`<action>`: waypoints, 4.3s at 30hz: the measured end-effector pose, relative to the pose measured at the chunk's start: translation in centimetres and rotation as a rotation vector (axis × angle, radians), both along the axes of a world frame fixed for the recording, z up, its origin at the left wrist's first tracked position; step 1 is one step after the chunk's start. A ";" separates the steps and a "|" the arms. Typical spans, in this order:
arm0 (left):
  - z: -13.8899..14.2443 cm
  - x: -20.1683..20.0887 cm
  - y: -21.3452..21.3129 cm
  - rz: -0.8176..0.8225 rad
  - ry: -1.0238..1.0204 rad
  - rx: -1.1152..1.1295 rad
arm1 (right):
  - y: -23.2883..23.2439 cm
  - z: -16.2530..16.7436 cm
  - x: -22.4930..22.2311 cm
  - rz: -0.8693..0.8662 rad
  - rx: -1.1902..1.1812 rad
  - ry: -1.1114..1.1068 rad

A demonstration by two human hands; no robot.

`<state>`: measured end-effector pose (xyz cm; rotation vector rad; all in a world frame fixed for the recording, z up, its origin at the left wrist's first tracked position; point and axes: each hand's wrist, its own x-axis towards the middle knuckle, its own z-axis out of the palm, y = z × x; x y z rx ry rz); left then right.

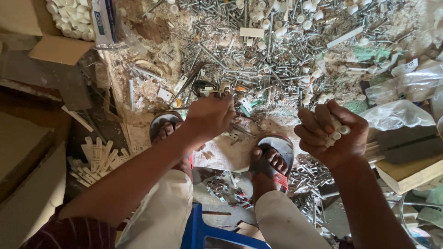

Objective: The person sorts small white plastic caps from a large mixed pile of metal fasteners and debris on a workbench. They repeatedly pick caps from the pile and place them into a nearby cardboard box, occasionally shifting the pile to access more items.

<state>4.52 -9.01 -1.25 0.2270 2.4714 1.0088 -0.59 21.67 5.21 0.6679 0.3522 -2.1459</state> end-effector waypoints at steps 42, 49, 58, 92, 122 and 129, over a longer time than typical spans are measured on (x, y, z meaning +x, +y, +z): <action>0.0 1.3 6.9 -0.308 -0.133 0.107 | 1.0 -0.2 0.1 -0.014 -0.012 0.007; -2.7 2.0 6.4 -0.494 0.203 -0.051 | 1.7 -0.7 0.6 -0.072 -0.105 0.002; -4.4 2.8 7.7 -0.447 0.298 -0.005 | 2.1 -0.7 0.7 -0.061 -0.012 -0.010; -2.1 0.7 7.2 -0.031 0.080 0.343 | 2.3 -1.0 0.6 -0.049 -0.038 0.034; 0.7 0.8 -4.1 0.227 -0.099 -0.114 | -1.2 -0.2 -0.4 -0.004 -0.015 0.005; -0.6 1.0 -4.4 0.048 0.048 -0.239 | -0.9 -0.5 -0.2 -0.003 -0.016 -0.015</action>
